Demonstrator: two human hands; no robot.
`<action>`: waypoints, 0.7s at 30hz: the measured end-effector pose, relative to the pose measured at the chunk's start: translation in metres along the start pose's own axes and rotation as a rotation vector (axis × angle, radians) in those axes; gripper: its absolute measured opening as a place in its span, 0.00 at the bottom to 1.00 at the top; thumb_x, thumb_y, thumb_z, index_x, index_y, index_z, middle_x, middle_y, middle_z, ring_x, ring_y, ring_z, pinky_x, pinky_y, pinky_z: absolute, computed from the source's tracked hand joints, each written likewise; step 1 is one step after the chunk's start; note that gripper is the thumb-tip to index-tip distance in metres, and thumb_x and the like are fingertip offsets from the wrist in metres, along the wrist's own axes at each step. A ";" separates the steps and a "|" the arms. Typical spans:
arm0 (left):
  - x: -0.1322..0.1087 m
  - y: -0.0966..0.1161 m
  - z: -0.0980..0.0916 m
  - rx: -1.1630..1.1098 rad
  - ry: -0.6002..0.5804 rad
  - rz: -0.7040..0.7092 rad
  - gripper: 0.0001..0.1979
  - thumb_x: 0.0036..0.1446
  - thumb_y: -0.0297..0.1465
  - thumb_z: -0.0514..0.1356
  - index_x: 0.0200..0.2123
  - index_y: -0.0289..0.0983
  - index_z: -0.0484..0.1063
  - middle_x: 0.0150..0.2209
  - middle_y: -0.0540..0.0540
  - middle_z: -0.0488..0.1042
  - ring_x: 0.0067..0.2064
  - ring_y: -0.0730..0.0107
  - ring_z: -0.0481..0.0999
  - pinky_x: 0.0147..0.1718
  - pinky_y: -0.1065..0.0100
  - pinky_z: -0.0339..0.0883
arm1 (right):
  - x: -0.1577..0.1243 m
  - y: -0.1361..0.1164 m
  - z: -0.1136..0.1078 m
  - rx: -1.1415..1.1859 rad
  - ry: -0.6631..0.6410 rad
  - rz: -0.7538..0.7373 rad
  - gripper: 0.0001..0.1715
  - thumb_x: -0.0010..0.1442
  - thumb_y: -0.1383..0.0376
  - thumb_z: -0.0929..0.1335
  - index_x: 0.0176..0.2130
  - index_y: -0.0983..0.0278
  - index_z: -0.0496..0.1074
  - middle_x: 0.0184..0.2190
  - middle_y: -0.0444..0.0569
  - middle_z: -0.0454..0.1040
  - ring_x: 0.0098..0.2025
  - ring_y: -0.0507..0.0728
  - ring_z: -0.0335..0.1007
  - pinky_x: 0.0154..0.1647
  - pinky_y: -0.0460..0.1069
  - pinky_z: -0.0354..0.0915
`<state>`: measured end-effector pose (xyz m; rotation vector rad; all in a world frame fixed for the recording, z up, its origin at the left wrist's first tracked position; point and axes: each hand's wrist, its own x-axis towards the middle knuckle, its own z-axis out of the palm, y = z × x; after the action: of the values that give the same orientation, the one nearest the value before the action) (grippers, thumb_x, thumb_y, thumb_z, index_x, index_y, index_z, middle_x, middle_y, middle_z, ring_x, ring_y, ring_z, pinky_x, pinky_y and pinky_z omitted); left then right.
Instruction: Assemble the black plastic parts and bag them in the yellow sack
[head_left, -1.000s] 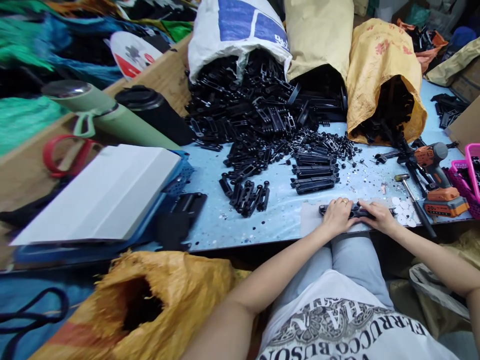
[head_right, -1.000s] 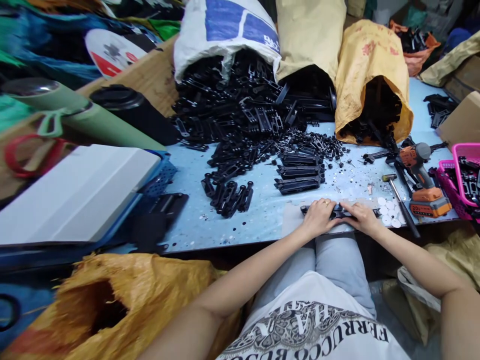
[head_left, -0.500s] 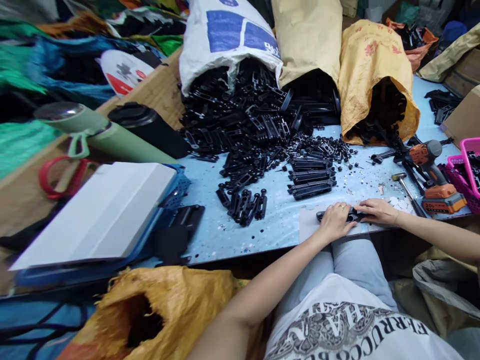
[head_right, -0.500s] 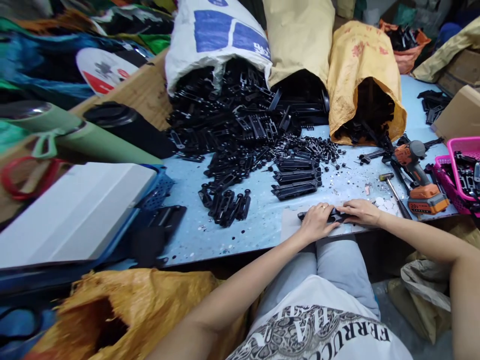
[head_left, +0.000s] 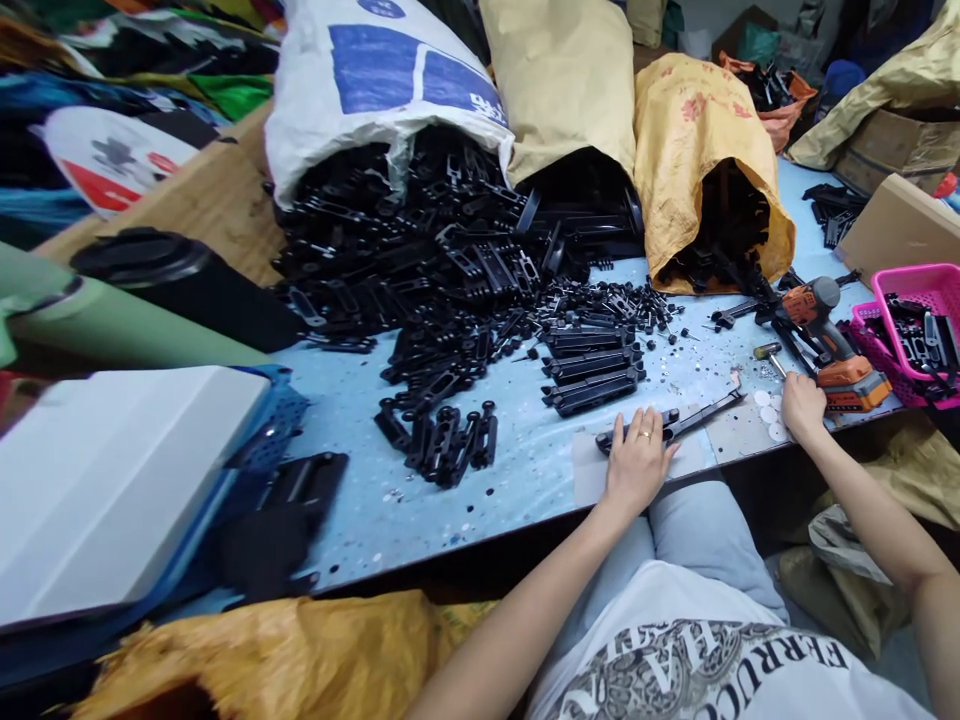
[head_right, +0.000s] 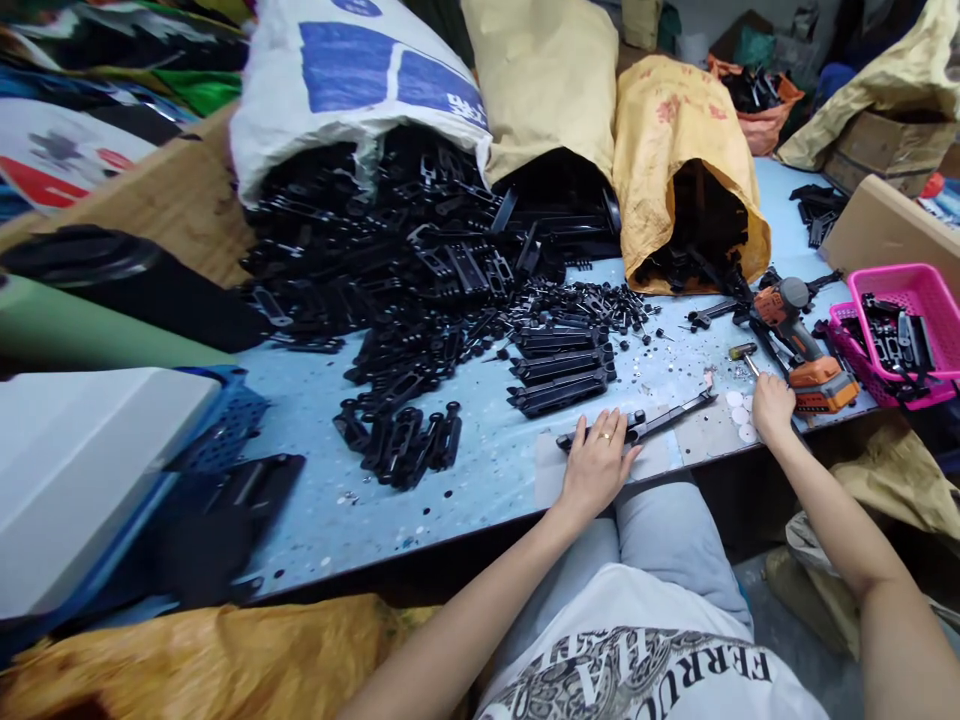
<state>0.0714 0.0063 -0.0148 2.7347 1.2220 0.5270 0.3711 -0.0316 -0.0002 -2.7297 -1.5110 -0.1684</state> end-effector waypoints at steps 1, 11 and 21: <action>-0.003 0.001 0.001 0.007 -0.009 0.004 0.25 0.60 0.36 0.51 0.58 0.29 0.60 0.58 0.32 0.62 0.62 0.51 0.57 0.60 0.48 0.45 | -0.003 -0.003 -0.008 0.065 -0.016 -0.016 0.19 0.63 0.69 0.54 0.45 0.70 0.67 0.39 0.64 0.72 0.40 0.65 0.69 0.35 0.54 0.60; -0.010 0.000 0.004 0.030 -0.042 0.014 0.28 0.61 0.38 0.49 0.60 0.30 0.56 0.61 0.33 0.57 0.64 0.52 0.54 0.61 0.47 0.45 | -0.089 -0.082 -0.077 0.441 -0.236 -0.459 0.20 0.67 0.54 0.52 0.40 0.58 0.65 0.21 0.46 0.70 0.21 0.57 0.66 0.23 0.48 0.52; -0.008 -0.022 -0.006 0.035 -0.022 0.113 0.21 0.62 0.34 0.49 0.56 0.31 0.63 0.55 0.34 0.66 0.57 0.53 0.64 0.58 0.50 0.49 | -0.004 -0.032 -0.053 0.163 0.007 -0.300 0.24 0.67 0.55 0.52 0.38 0.65 0.68 0.24 0.56 0.73 0.26 0.60 0.67 0.28 0.51 0.56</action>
<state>0.0487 0.0149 -0.0161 2.8438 1.0869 0.4889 0.3373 -0.0212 0.0504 -2.3661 -1.8360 -0.0546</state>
